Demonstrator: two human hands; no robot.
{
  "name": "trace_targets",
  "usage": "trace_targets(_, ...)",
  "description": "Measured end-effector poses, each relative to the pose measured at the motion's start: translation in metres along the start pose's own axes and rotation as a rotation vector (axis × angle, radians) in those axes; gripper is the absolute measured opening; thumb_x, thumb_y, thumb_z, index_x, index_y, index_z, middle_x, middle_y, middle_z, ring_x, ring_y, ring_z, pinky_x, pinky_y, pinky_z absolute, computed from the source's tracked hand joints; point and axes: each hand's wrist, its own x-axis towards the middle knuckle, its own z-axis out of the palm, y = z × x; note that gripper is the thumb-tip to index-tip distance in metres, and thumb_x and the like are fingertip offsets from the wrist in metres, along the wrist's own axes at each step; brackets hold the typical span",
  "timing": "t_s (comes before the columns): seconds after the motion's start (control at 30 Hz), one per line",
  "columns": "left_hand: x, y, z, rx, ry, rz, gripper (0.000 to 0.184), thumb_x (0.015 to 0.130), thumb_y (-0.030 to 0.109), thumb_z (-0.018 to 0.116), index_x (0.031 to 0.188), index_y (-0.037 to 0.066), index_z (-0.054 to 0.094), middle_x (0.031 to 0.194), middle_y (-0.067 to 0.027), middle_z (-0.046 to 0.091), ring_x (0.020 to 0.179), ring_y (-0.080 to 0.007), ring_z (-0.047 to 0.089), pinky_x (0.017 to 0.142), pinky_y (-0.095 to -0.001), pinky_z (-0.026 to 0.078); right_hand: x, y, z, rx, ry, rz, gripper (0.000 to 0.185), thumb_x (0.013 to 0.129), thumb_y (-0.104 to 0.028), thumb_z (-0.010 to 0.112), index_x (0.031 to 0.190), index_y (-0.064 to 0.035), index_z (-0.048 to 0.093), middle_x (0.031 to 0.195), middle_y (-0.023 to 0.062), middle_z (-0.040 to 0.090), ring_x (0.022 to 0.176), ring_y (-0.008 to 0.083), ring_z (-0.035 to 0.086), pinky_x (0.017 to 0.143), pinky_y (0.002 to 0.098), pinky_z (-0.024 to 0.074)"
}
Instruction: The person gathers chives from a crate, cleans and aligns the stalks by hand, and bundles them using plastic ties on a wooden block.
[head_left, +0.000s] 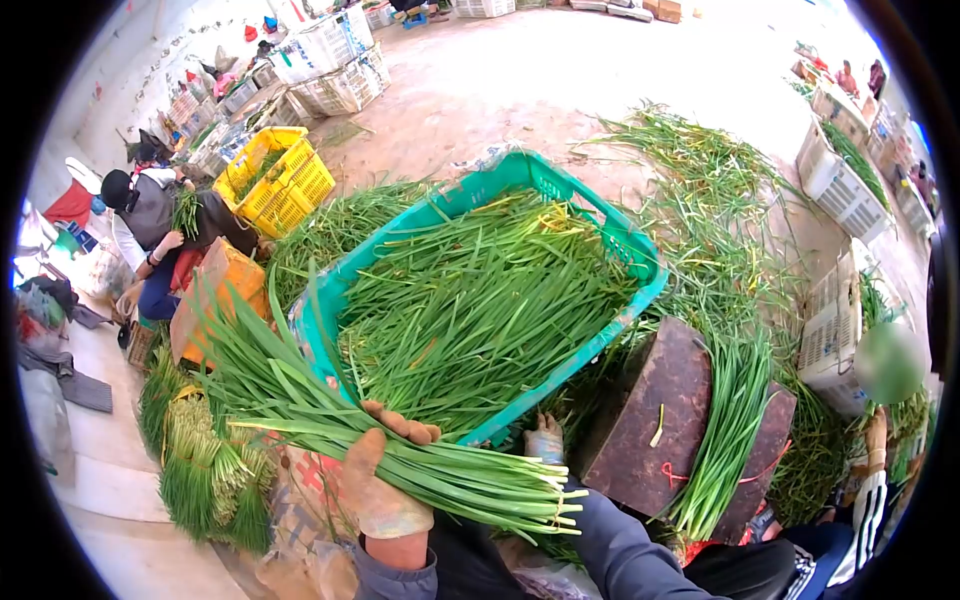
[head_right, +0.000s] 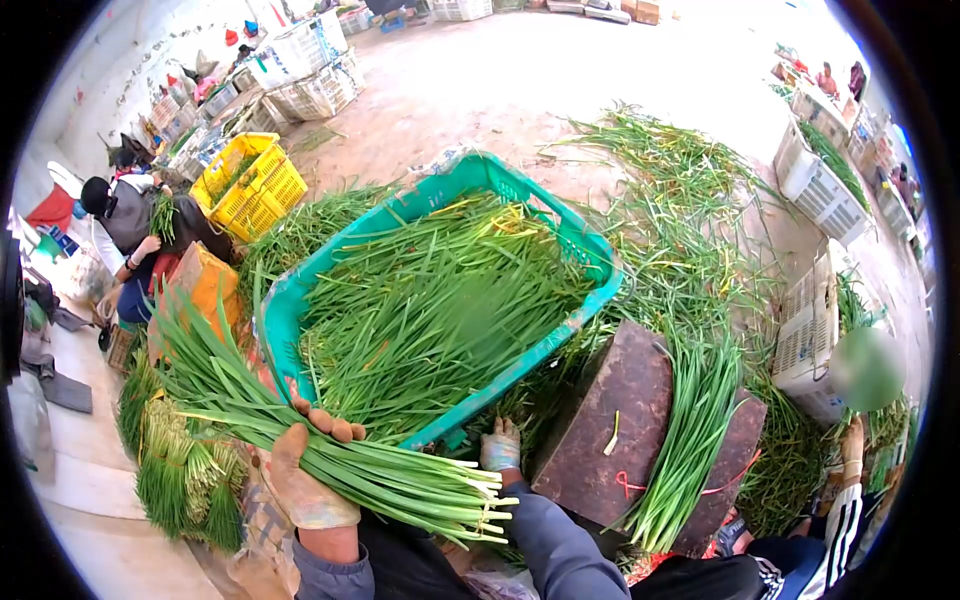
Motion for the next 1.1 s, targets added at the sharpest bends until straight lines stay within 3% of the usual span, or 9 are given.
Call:
trace_targets(0.17, -0.003, 0.001, -0.003, -0.002, 0.005, 0.026, 0.041, 0.087, 0.014, 0.067, 0.125, 0.009, 0.053, 0.093, -0.0053, 0.065, 0.082, -0.0232, 0.064, 0.089, -0.0463, 0.05, -0.02, 0.034, 0.083, 0.913, -0.089, 0.105, 0.028, 0.087, -0.023, 0.057, 0.109, -0.0091, 0.068, 0.124, 0.0204, 0.062, 0.121, 0.0317, 0.056, 0.103, 0.0439, 0.045)
trace_targets(0.33, -0.002, 0.007, -0.005, 0.048, -0.016, 0.026, 0.05, 0.085, 0.004, 0.063, 0.132, 0.007, 0.045, 0.083, -0.0088, 0.061, 0.074, -0.0229, 0.062, 0.08, -0.0448, 0.052, -0.12, -0.005, -0.071, 0.342, 0.121, -0.511, 0.021, 0.096, -0.018, 0.053, 0.107, -0.0081, 0.068, 0.094, 0.0116, 0.07, 0.083, 0.025, 0.068, 0.078, 0.0352, 0.0559)
trace_targets(0.5, 0.006, 0.014, -0.027, -0.08, -0.125, 0.013, 0.032, 0.086, 0.006, 0.061, 0.116, 0.008, 0.053, 0.078, -0.0073, 0.059, 0.071, -0.0213, 0.062, 0.078, -0.042, 0.053, -0.182, -0.002, -0.216, 1.295, -0.422, 0.213, 0.024, 0.096, -0.022, 0.058, 0.103, 0.0004, 0.063, 0.077, 0.0127, 0.067, 0.067, 0.0243, 0.068, 0.059, 0.0367, 0.0537)
trace_targets(0.6, -0.001, 0.019, -0.027, -0.138, -0.148, -0.086, 0.022, 0.087, 0.009, 0.062, 0.108, 0.009, 0.056, 0.08, -0.0056, 0.061, 0.072, -0.0217, 0.063, 0.078, -0.042, 0.053, -0.207, -0.005, -0.307, 1.48, -0.233, 0.433, 0.023, 0.097, -0.022, 0.056, 0.109, -0.0028, 0.061, 0.077, 0.0062, 0.061, 0.059, 0.0191, 0.063, 0.048, 0.0305, 0.0477)
trace_targets(0.77, -0.01, 0.002, -0.031, -0.226, -0.452, -0.281, 0.015, 0.085, 0.011, 0.065, 0.099, 0.009, 0.062, 0.096, -0.0098, 0.067, 0.088, -0.0285, 0.066, 0.091, -0.0472, 0.051, -0.214, -0.021, -0.412, 1.275, 0.221, 0.148, 0.032, 0.1, -0.031, 0.05, 0.119, -0.0076, 0.061, 0.08, 0.0017, 0.062, 0.062, 0.01, 0.059, 0.05, 0.0242, 0.0432)
trace_targets(0.83, -0.023, -0.004, -0.021, -0.179, -0.5, -0.362, 0.013, 0.083, 0.013, 0.065, 0.095, 0.008, 0.066, 0.129, -0.0207, 0.062, 0.12, -0.0386, 0.059, 0.108, -0.0517, 0.043, -0.21, -0.047, -0.442, 1.382, 0.202, 0.107, 0.033, 0.101, -0.035, 0.051, 0.117, -0.0091, 0.064, 0.081, 0.0027, 0.064, 0.063, 0.0105, 0.06, 0.051, 0.0241, 0.0434)
trace_targets(0.97, -0.044, -0.018, 0.002, -0.242, -0.758, -0.486, 0.016, 0.085, 0.02, 0.062, 0.096, 0.009, 0.066, 0.147, -0.0221, 0.047, 0.137, -0.0405, 0.043, 0.115, -0.0533, 0.034, -0.185, -0.084, -0.444, 1.105, -0.054, -0.117, 0.031, 0.098, -0.027, 0.056, 0.115, -0.0041, 0.065, 0.086, 0.0055, 0.068, 0.069, 0.0115, 0.066, 0.056, 0.027, 0.0467)
trace_targets(1.0, -0.048, -0.021, 0.004, -0.243, -0.762, -0.502, 0.016, 0.085, 0.02, 0.062, 0.096, 0.009, 0.066, 0.147, -0.0221, 0.047, 0.137, -0.0405, 0.043, 0.115, -0.0533, 0.034, -0.174, -0.085, -0.427, 0.87, 0.02, -0.263, 0.03, 0.096, -0.025, 0.055, 0.108, -0.001, 0.067, 0.087, 0.0167, 0.068, 0.073, 0.0282, 0.068, 0.071, 0.041, 0.0528)
trace_targets(1.1, -0.05, -0.025, 0.0, -0.259, -0.778, -0.466, 0.017, 0.086, 0.016, 0.06, 0.101, 0.009, 0.062, 0.117, -0.0137, 0.066, 0.114, -0.035, 0.061, 0.107, -0.0529, 0.042, -0.17, -0.084, -0.409, 0.473, 0.081, -0.353, 0.033, 0.093, -0.028, 0.06, 0.112, -0.0018, 0.066, 0.095, 0.0218, 0.068, 0.092, 0.0407, 0.065, 0.084, 0.0447, 0.0513)
